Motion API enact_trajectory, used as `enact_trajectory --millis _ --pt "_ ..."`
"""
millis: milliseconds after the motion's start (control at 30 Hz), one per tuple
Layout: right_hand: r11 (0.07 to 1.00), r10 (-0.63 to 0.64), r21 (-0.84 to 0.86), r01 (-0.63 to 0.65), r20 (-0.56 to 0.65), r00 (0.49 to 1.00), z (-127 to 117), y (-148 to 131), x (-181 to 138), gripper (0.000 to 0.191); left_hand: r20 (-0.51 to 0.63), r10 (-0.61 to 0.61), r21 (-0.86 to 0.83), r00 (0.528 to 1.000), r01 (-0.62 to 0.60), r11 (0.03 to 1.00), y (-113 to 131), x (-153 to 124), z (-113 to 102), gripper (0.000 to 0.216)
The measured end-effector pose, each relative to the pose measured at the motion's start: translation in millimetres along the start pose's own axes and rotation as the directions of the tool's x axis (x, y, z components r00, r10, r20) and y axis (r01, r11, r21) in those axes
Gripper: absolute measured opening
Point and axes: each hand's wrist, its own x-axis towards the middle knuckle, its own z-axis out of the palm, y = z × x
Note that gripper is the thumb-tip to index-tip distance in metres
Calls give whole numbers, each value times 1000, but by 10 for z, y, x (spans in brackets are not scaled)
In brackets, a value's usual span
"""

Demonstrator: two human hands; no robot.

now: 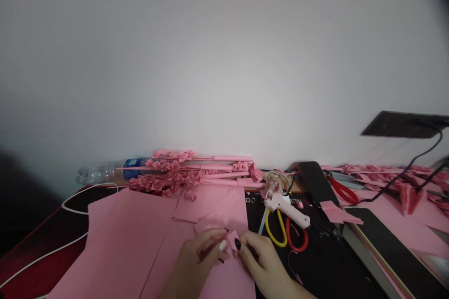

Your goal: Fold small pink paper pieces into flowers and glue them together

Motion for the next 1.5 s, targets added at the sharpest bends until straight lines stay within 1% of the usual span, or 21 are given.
enact_trajectory --millis 67,133,233,367,467,600,800,1033,1133,1300,1500 --pt "1000 -18 -24 18 11 1000 4 -15 -5 25 15 73 133 997 -74 988 49 -21 -9 31" --pt "997 -45 -55 47 27 999 10 -28 -11 22 27 104 221 994 -107 969 86 -35 -7 28" --pt "990 -104 -93 107 41 994 16 -43 -18 20 7 131 271 991 -128 954 93 -33 2 28" --pt "983 -138 -120 142 44 989 15 -57 -23 18 0 159 302 987 -151 941 62 -25 8 30" --pt "982 -128 -134 134 52 990 12 -63 -26 18 4 161 293 987 -155 943 74 -39 19 31" --pt "982 -111 -143 120 71 991 16 -64 -29 18 6 160 326 987 -153 933 107 -55 31 30" --pt "984 -88 -148 98 75 993 13 -55 -26 19 4 203 318 979 -194 928 25 -38 -5 33" --pt "983 -95 -148 108 93 991 22 -41 -39 18 53 231 392 971 -234 890 36 -54 -6 35" --pt "983 -83 -153 97 101 991 22 -38 -36 18 64 273 423 960 -274 864 45 -62 -4 33" --pt "985 -89 -137 101 88 992 15 -28 -26 18 104 396 469 912 -396 789 0 -44 -16 32" --pt "988 -77 -127 89 94 993 34 3 -32 18 79 411 496 908 -393 774 -17 -38 -15 29"
